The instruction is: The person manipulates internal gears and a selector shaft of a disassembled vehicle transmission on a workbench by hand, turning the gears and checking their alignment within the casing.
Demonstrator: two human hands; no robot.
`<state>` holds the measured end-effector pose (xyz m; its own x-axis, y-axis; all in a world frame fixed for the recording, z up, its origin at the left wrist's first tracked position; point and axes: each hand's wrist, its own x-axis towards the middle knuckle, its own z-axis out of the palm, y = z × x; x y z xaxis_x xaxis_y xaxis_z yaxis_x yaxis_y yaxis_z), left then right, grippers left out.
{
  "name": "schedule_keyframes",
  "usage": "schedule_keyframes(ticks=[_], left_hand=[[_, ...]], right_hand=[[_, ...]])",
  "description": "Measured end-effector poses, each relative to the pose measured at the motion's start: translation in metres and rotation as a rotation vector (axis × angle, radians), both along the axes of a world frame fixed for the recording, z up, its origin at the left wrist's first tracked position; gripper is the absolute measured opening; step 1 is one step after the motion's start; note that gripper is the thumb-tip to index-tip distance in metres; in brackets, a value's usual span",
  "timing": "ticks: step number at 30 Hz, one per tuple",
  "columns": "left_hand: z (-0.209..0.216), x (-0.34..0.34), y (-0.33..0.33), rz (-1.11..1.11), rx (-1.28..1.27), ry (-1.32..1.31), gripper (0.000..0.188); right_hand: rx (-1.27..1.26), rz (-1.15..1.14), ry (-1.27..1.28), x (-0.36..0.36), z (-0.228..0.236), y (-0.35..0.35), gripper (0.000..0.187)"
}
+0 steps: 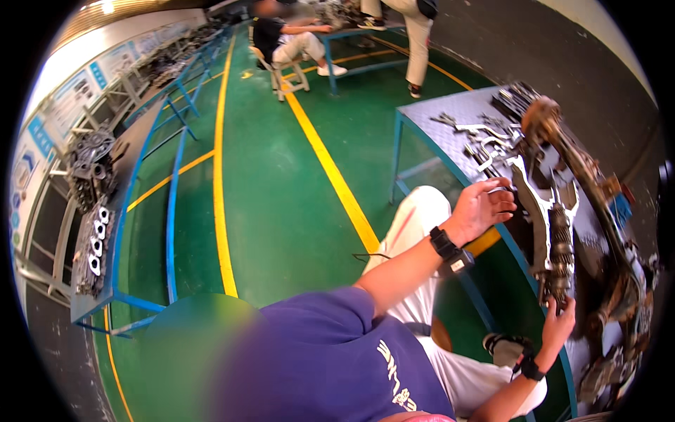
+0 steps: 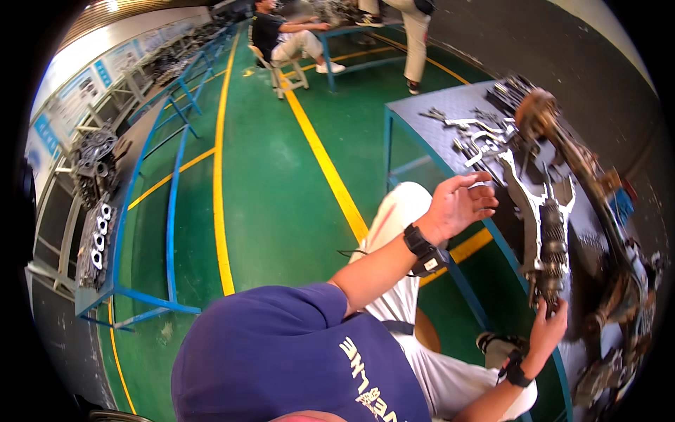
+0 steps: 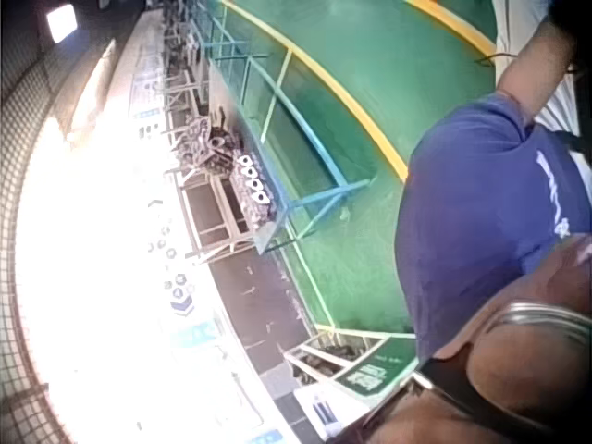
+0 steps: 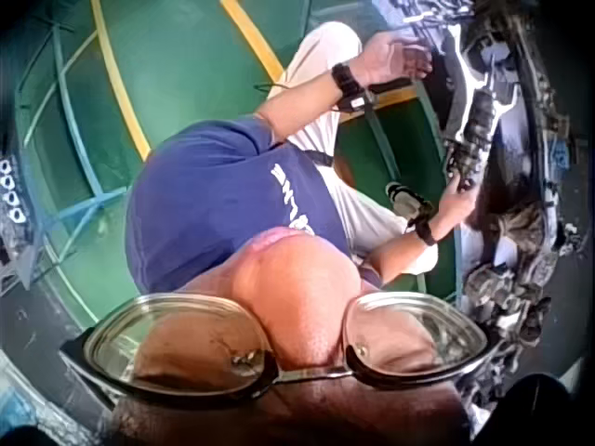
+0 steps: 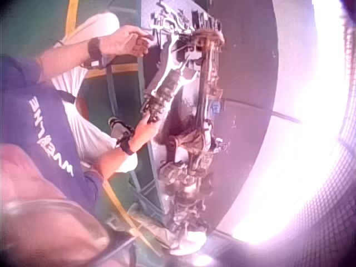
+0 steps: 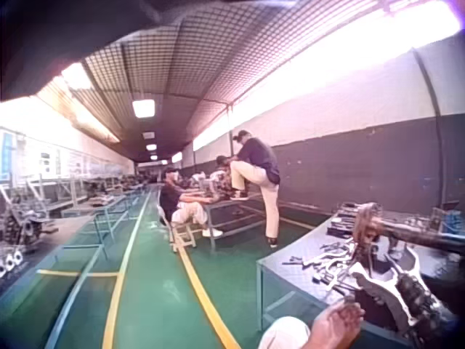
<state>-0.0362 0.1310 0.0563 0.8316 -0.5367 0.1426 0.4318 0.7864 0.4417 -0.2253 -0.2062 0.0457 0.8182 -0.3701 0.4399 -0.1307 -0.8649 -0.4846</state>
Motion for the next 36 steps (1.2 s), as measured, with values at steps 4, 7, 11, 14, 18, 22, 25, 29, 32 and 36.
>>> schedule_keyframes(ticks=[4,7,11,14,18,22,25,29,32,36], left_hand=[[0.035,0.001,0.015,0.095,-0.021,-0.258,0.028],[0.008,-0.004,0.0,0.007,0.106,-0.22,0.026],[-0.099,-0.03,-0.027,-0.165,0.401,0.028,0.024],[-0.149,-0.056,-0.036,-0.168,0.85,0.017,0.019],[-0.152,-0.069,-0.058,-0.136,0.783,-0.321,0.023],[-0.169,-0.071,-0.055,0.009,1.034,-0.445,0.024],[-0.146,-0.072,-0.057,0.048,1.08,-0.659,0.026],[-0.155,-0.065,-0.045,0.012,1.208,-0.575,0.031],[-0.163,-0.064,-0.045,-0.099,1.212,-0.583,0.033],[-0.179,-0.06,-0.05,-0.141,1.169,-0.629,0.032]], right_hand=[[-0.148,-0.005,-0.029,0.011,-0.006,-0.008,0.04],[-0.041,0.042,-0.014,0.01,-0.005,-0.011,0.039],[0.018,0.013,-0.011,0.015,-0.017,-0.018,0.04],[0.051,0.044,-0.031,0.017,-0.016,-0.013,0.039],[0.068,0.029,-0.002,0.01,-0.006,-0.008,0.04],[0.044,0.031,0.006,0.013,-0.025,-0.025,0.043],[0.501,-0.034,0.179,-0.007,-0.01,-0.042,0.048],[0.552,0.028,0.204,0.009,0.017,0.002,0.029],[0.363,-0.006,0.024,0.013,0.008,0.011,0.038],[-0.009,-0.073,-0.048,0.014,0.003,0.014,0.049]])
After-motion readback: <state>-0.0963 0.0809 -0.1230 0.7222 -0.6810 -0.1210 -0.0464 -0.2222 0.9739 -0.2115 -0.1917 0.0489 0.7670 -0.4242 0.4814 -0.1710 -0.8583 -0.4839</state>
